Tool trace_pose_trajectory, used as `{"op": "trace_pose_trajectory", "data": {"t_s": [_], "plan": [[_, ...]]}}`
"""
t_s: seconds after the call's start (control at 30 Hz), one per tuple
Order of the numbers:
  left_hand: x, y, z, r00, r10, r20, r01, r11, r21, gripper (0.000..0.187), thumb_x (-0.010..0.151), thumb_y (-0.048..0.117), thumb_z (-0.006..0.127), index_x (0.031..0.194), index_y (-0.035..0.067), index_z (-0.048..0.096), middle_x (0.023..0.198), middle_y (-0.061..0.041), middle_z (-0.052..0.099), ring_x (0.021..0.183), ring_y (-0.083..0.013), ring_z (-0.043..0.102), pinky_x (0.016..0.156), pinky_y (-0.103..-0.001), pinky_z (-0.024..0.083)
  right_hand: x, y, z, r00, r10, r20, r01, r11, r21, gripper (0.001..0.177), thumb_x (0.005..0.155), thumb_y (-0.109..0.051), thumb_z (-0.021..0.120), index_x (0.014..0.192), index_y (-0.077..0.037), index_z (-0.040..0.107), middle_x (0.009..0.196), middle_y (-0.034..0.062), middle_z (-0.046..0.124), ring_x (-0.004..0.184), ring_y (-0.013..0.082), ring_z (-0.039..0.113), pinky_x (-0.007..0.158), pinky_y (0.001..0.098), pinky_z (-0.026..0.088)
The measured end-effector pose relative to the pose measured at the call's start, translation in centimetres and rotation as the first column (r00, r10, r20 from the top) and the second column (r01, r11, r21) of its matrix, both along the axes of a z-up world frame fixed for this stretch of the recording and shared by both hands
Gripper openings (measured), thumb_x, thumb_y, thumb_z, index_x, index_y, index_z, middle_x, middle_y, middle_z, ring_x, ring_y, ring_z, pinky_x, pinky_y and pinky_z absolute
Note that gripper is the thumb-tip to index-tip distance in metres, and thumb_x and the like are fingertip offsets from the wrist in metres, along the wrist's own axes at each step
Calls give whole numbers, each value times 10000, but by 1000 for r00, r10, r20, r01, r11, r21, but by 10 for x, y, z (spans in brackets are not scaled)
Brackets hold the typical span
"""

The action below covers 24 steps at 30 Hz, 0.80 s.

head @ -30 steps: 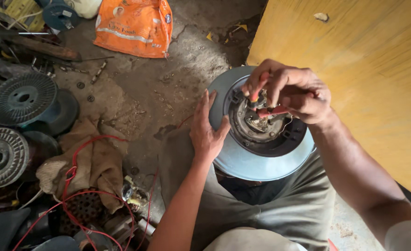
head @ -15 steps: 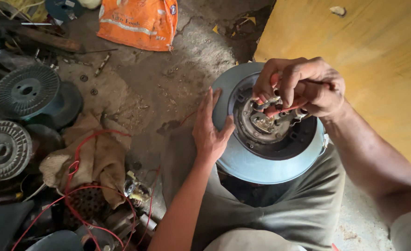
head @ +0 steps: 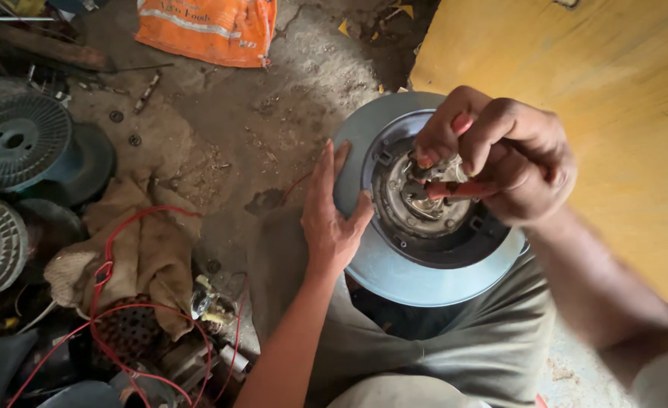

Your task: The person uses a multimeter probe to test electrical connections on the terminals of a disassembled electric motor held on their lap. They repeatedly touch the probe to different points and then briefly handle a small yellow-capped bottle.

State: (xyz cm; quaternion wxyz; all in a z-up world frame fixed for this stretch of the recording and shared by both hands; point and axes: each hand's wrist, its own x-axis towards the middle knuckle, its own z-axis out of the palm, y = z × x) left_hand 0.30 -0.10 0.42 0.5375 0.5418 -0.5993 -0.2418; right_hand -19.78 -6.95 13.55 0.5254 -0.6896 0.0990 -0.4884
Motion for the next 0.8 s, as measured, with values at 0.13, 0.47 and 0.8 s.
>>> {"op": "trace_pose_trajectory", "data": {"t_s": [0.13,0.47,0.8], "plan": [[-1,-2,-2,1000,2,5,-2,1000,-15,836,913,137,714,1628,47,292,1555,-128,569,1484,-352,504,1248,-427,372,22,24,-11,896,-438,69,435,898,62,218,943,45,373,879,-36,565,927,131,598,858,183,623,780,360,593],[-2,0,-8,1000,13,5,-13,998,-61,812,892,168,709,1600,34,336,1533,-113,581,1458,-343,515,1233,-429,381,21,37,4,938,-342,-53,341,940,-14,145,903,-26,496,1015,-12,587,1127,136,554,1097,198,570,1010,308,493],[1,-3,-10,997,27,77,-22,998,-63,814,905,179,694,1605,27,307,1546,-110,565,1480,-370,464,1231,-442,366,-5,11,13,981,174,-82,-167,983,81,101,875,-114,585,793,-55,593,1118,205,591,1145,319,628,1150,476,525]]}}
